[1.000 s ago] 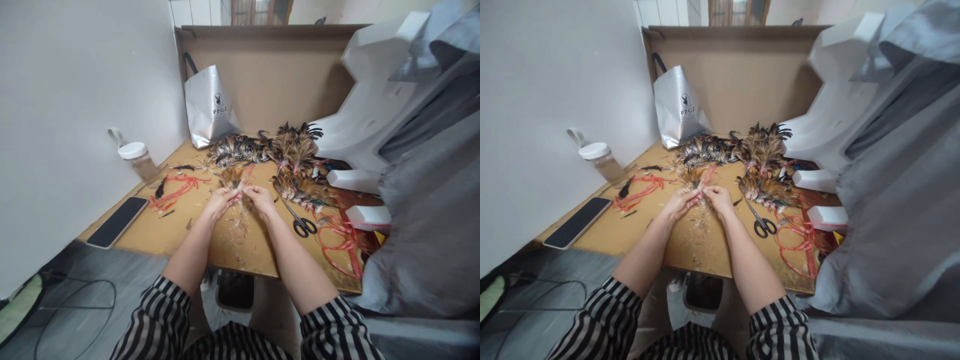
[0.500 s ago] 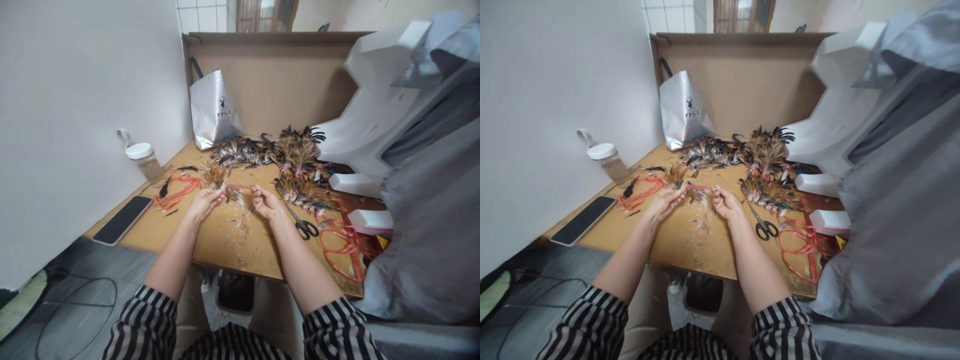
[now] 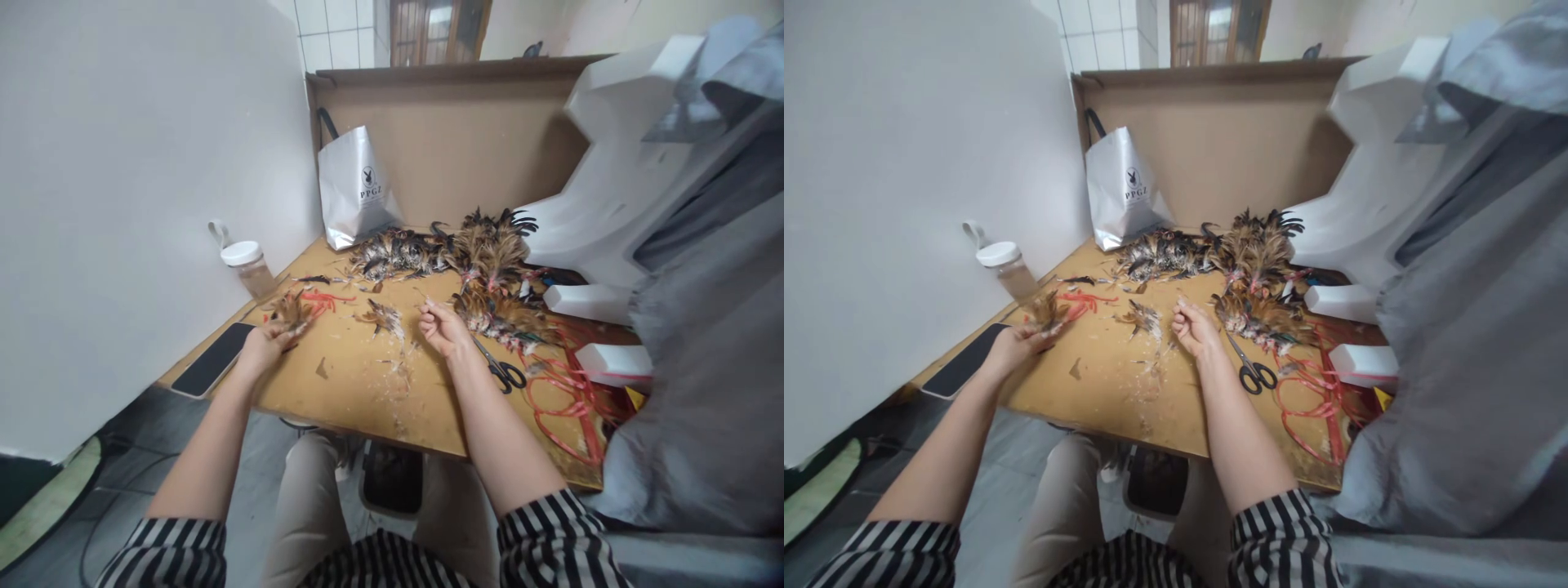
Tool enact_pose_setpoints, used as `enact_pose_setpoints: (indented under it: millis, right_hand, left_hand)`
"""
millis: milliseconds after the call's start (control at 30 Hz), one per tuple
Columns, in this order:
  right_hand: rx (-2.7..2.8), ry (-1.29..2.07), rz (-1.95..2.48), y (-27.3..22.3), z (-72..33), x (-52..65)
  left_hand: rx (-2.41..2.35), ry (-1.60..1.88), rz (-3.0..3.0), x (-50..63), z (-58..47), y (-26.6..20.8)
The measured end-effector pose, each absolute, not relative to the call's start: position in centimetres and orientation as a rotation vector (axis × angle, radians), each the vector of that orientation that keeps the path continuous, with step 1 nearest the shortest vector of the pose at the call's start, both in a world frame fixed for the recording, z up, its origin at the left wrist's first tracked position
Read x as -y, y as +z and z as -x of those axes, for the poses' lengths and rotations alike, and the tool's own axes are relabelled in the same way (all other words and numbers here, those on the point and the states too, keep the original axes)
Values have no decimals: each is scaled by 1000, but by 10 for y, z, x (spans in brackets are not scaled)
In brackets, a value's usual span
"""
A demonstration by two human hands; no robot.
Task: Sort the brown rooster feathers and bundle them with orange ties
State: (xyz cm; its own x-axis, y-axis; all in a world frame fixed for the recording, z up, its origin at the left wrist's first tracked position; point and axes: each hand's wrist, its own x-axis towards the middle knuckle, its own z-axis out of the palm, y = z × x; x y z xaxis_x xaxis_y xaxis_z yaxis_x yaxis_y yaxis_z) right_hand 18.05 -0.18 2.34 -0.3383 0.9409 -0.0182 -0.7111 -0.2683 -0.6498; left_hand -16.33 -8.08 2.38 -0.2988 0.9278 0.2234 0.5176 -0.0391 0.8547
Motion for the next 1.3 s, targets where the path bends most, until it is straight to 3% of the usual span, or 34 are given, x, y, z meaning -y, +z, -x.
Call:
enact_pose_setpoints:
  millis: [167, 333, 667, 1133, 1300]
  right_hand:
    - [841, 1718, 634, 29, -175, 10]
    - [1015, 1574, 780, 28, -170, 12]
    - [1238, 1427, 875, 30, -171, 14]
    - [1274, 1422, 872, 22, -165, 11]
    - [1365, 1279, 880, 21, -163, 12]
  left_hand:
    - [-1903, 1362, -1861, 87, 127, 59]
    - [-1300, 1271, -1408, 72, 57, 70]
    - [-829, 1158, -941, 15, -2, 34]
    - [-833, 1077, -901, 18, 5, 9]
    - [-860, 1039, -954, 19, 4, 7]
